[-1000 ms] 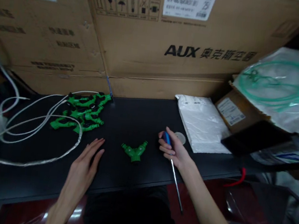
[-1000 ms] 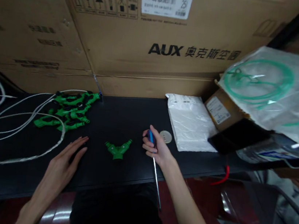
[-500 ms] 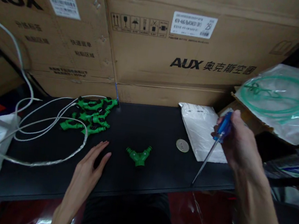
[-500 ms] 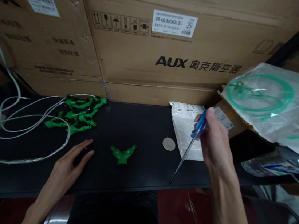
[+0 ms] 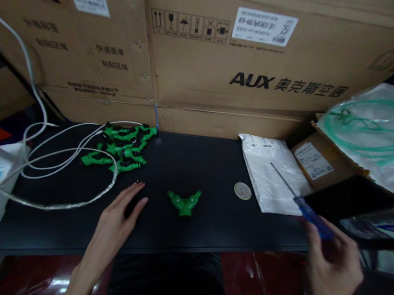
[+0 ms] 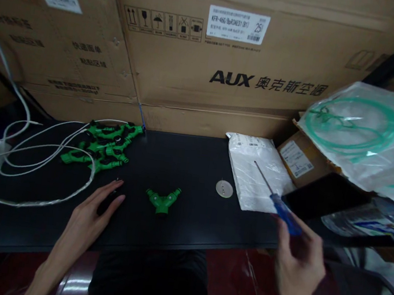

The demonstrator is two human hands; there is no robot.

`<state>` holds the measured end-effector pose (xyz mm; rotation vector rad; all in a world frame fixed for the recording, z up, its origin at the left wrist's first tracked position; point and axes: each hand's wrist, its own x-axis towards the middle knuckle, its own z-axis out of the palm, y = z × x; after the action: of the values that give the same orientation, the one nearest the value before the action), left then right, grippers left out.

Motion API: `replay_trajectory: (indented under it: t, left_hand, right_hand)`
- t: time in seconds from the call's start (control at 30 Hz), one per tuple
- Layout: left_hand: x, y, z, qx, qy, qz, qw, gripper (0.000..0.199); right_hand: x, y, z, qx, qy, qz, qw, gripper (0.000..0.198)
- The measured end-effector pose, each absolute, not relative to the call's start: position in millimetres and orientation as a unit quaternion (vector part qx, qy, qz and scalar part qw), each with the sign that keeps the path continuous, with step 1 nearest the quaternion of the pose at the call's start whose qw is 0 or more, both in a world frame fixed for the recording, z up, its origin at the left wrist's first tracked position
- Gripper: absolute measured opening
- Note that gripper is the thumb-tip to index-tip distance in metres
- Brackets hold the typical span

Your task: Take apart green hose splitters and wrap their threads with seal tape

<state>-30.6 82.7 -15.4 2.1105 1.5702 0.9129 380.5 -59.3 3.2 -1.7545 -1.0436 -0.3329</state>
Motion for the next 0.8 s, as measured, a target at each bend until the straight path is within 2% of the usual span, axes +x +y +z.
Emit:
replay_trajectory:
  t: [0.1,0.23,0.5,0.8]
  left_hand:
    - [-31,83,-17,0.751,0.553,0.316,0.175,0.047]
    - [-30,82,-18,0.766,0.547,0.299,0.157,0.046]
    - [-27,88,-15,0.788,0.532,0.270,0.151,0.055]
    - [-28,89,-3,0.794,0.501,0.301,0.167,0.041]
  right_hand:
    - [369,-69,-27,-0.719,-0.574,-0.148,0.364,0.037]
    - [358,-66,-45,-0.697,-0.638,-0.121,0.303,0.040]
    - [356,-67,-41,-0.701,-0.644,-0.124,0.280,0.053]
    - [348,-68,-35,-0.733,-0.588,-0.077,0.335,0.055]
